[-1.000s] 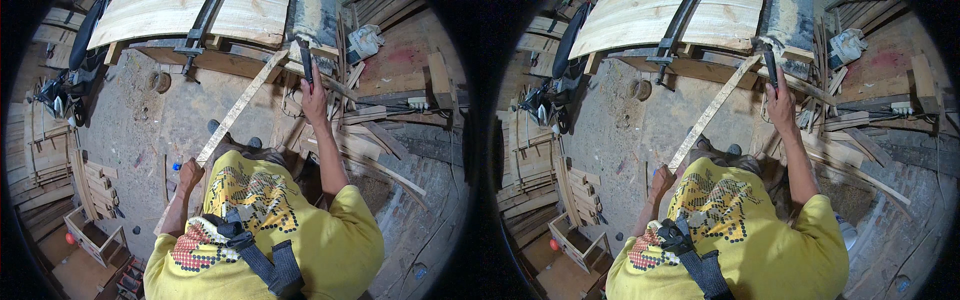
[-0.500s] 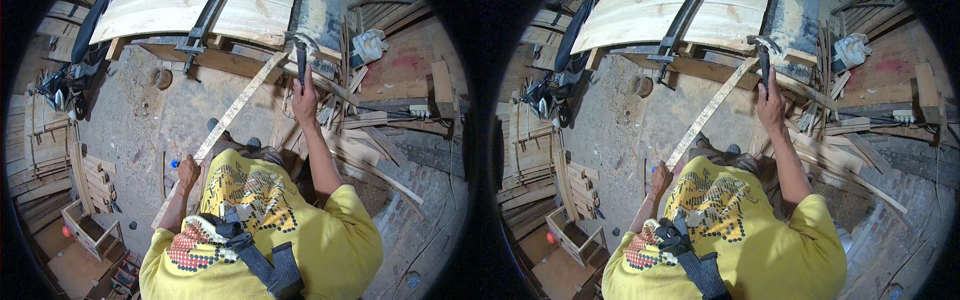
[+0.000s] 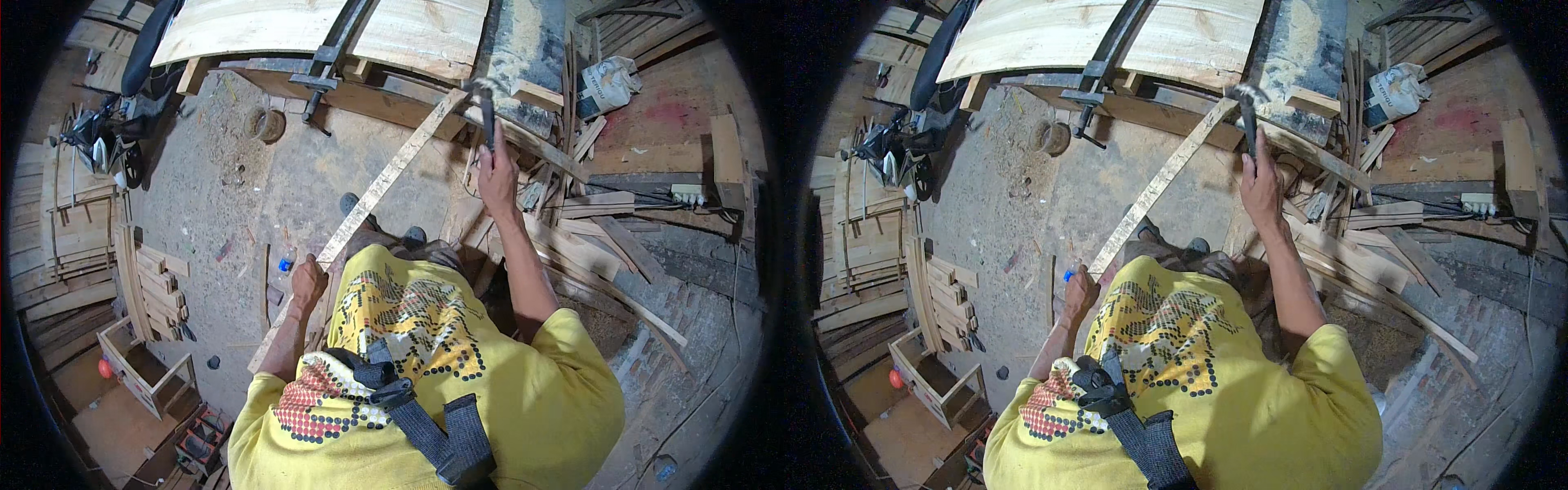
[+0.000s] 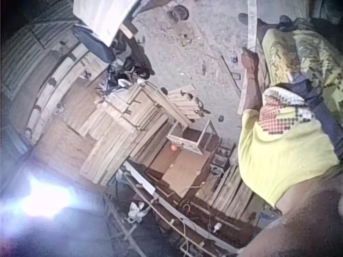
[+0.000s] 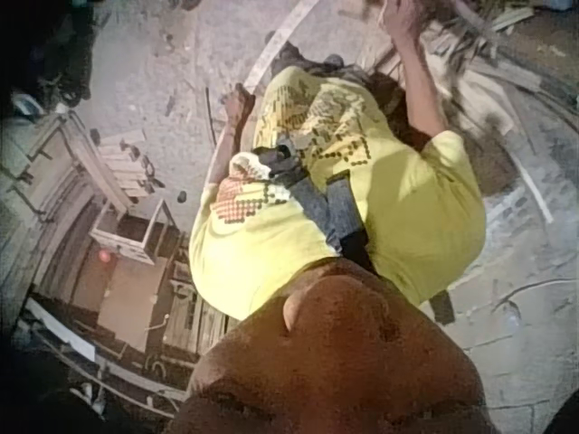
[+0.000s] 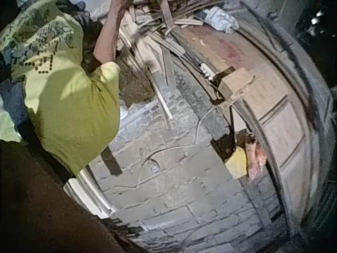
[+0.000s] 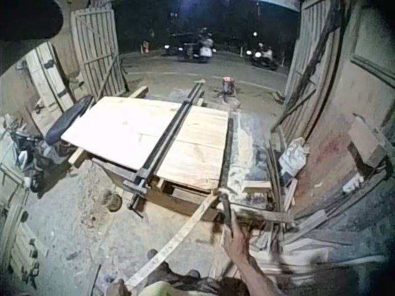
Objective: Hammering wood pieces together to assemble a furniture component.
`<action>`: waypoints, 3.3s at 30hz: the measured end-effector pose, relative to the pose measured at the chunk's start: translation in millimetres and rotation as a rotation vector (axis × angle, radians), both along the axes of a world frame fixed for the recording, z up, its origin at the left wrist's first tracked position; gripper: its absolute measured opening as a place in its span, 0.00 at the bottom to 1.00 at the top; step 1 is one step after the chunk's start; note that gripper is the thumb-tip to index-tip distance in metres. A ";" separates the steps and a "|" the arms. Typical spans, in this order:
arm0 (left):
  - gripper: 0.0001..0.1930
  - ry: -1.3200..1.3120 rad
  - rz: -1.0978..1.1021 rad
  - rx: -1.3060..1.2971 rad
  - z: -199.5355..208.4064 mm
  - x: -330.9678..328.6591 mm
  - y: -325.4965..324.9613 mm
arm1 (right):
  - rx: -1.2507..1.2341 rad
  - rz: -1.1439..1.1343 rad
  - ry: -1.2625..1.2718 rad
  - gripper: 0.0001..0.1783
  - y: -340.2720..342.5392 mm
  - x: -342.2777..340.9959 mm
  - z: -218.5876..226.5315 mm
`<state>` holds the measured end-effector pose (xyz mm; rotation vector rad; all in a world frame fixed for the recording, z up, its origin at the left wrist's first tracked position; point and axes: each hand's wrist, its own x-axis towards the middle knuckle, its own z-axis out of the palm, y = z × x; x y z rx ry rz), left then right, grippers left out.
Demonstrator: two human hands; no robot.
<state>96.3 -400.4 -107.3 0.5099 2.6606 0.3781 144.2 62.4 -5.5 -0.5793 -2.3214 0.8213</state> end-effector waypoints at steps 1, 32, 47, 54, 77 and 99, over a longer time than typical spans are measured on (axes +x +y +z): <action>0.11 -0.013 0.003 0.011 -0.4 -0.7 -0.5 | -0.064 -0.013 0.003 0.35 -4.1 2.5 5.3; 0.13 -0.056 0.039 -0.035 6.8 -5.0 15.3 | -0.130 0.179 -0.500 0.34 8.0 -11.4 -30.0; 0.10 0.003 0.035 -0.014 5.3 -7.2 9.2 | -0.067 0.085 -0.491 0.35 24.2 -31.4 -1.8; 0.20 -0.115 0.110 -0.075 0.1 -4.8 5.6 | -0.001 0.094 -0.035 0.34 3.8 -22.9 -11.0; 0.14 -0.045 0.064 -0.022 -7.5 -3.0 -5.5 | -0.007 0.307 -0.192 0.35 -31.6 -18.3 -17.6; 0.12 -0.014 0.064 -0.041 11.3 -7.2 1.8 | 0.128 0.402 -0.542 0.31 -35.2 -14.0 -8.3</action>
